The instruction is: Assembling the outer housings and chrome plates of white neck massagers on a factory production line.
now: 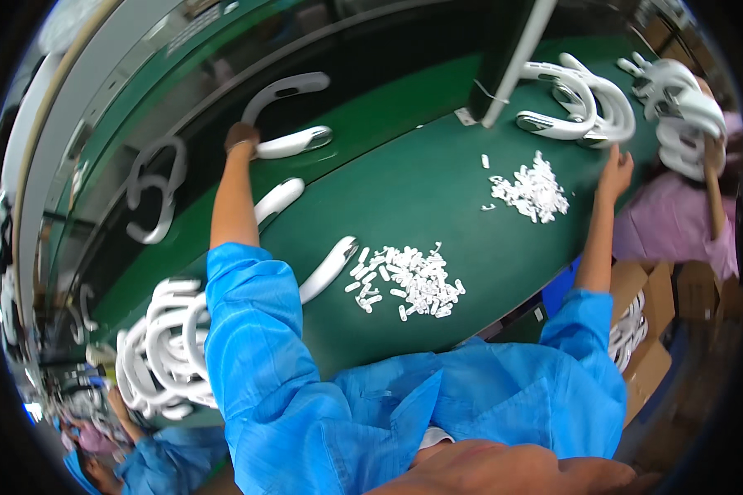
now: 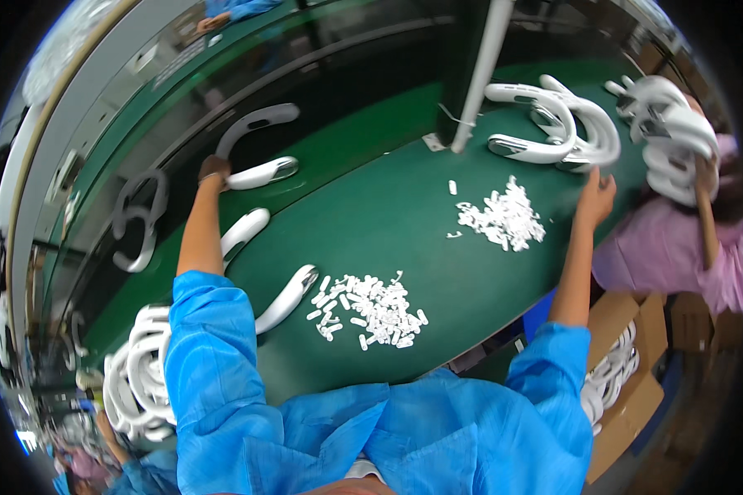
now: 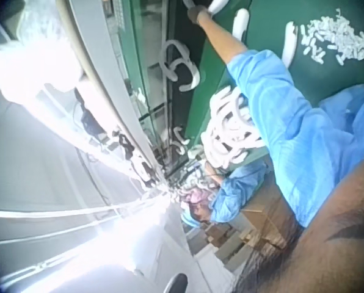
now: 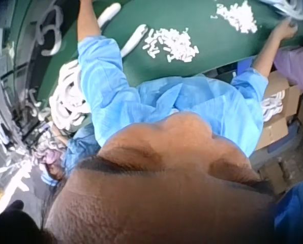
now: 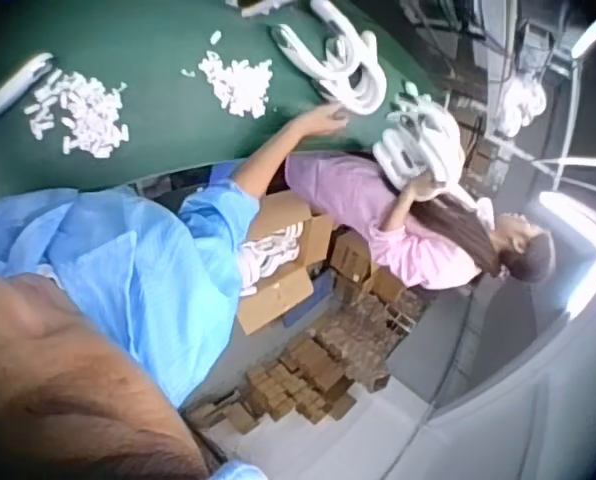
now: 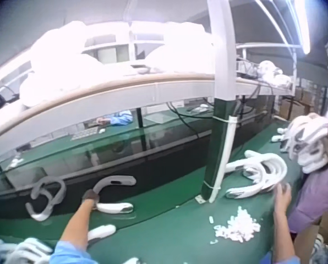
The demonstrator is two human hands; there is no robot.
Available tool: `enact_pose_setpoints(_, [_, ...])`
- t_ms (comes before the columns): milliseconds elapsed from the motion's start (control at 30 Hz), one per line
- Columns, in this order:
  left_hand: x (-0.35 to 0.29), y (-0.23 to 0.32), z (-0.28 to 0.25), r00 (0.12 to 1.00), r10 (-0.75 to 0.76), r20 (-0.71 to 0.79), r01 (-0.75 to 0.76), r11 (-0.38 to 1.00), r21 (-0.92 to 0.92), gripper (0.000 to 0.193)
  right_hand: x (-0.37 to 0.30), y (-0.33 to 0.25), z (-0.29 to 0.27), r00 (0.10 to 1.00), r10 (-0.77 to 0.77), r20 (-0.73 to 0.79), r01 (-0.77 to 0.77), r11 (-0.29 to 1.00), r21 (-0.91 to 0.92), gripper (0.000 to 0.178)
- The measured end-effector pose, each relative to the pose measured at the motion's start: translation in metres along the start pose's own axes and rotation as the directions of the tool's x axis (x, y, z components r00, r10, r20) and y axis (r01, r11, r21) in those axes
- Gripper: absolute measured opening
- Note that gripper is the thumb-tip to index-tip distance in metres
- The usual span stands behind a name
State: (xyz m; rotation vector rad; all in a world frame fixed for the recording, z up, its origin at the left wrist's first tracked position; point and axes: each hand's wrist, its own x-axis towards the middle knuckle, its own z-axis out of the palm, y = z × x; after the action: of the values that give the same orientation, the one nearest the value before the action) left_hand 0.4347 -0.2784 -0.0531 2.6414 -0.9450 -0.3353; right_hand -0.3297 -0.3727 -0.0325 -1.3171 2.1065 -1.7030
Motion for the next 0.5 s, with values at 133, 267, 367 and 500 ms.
enact_pose_setpoints(133, [-0.043,-0.003,-0.006,0.981,0.116,0.156,-0.155,0.951,0.267,0.035,-0.078,-0.048,-0.001,0.799,-0.383,0.464,0.353,0.923,0.155,0.030])
enact_pose_setpoints(267, [-0.085,0.000,0.007,0.989,-0.134,-0.067,0.073,0.820,-0.568,0.030,-0.143,-0.106,0.011,0.307,-0.622,0.721,0.845,0.527,0.095,0.033])
enact_pose_setpoints(367, [-0.150,0.012,-0.043,0.986,-0.090,0.138,0.162,0.356,-0.920,0.032,-0.155,-0.093,0.039,0.175,-0.625,0.760,0.893,0.426,0.145,0.017])
enact_pose_setpoints(500, [-0.220,0.014,-0.082,0.985,0.102,0.140,0.126,0.129,-0.984,0.024,-0.169,-0.093,0.048,0.192,-0.652,0.733,0.885,0.439,0.158,0.008])
